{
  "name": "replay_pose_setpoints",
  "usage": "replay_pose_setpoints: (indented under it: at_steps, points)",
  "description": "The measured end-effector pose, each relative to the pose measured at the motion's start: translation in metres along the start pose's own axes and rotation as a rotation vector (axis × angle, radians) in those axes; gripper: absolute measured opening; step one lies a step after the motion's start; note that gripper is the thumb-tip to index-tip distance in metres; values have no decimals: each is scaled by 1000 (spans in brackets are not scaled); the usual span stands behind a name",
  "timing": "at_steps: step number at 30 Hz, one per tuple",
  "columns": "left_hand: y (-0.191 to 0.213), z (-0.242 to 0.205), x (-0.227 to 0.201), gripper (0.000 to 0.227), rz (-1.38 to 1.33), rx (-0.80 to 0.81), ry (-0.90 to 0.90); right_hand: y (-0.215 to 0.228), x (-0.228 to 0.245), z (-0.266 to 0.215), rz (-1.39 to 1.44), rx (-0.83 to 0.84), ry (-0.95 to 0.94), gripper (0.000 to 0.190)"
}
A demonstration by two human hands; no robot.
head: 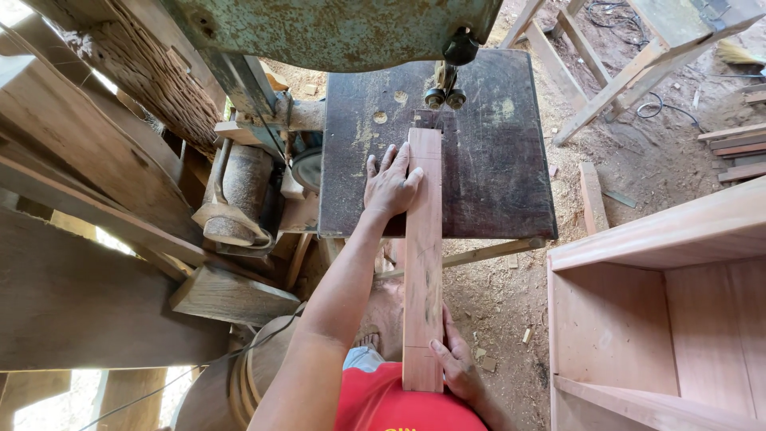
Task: The person uses a bandsaw to cut a long, rectangular piece of wood. They guide the wood with both hands along a marked line, making several cuts to separate sections of the plank.
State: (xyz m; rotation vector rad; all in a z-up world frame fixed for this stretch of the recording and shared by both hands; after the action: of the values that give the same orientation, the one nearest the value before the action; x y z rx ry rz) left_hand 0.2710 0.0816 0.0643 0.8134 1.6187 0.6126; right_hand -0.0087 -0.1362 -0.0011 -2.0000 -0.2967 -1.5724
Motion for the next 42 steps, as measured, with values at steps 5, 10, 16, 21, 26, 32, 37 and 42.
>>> replay_pose_setpoints:
  at_steps: [5,10,16,21,26,32,37,42]
  points:
    - [1,0,1,77,-8,7,-1,1,-3,0,66,9,14,79]
    - [-1,0,-1,76,-4,6,-10,4,-4,-1,32,13,14,79]
    - [0,0,-1,76,-9,3,-3,3,1,1,4,9,-4,78]
    - [0,0,0,75,-14,-12,-6,3,-1,1,-12,9,15,78]
    - [-2,2,2,75,-21,-18,-15,4,0,4,-42,-1,11,78]
    - [-3,4,4,75,-7,-11,-16,5,-3,3,-102,-6,39,77]
    - [0,4,4,84,37,17,-19,6,0,3,-145,-27,46,75]
    - [0,4,4,94,55,30,-14,3,8,5,-158,-5,58,75]
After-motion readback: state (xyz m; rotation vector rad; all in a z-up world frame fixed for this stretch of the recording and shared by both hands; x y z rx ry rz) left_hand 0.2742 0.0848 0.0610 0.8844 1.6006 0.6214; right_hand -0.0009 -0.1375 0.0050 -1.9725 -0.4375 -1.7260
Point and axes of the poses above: each hand's wrist, its own z-axis towards the middle knuckle, its own y-axis out of the back of the hand, x = y × z, the point moved 2 cm from there along z, towards the middle knuckle, and after that the axes turned 11 degrees about x, right-handed, at the moved point
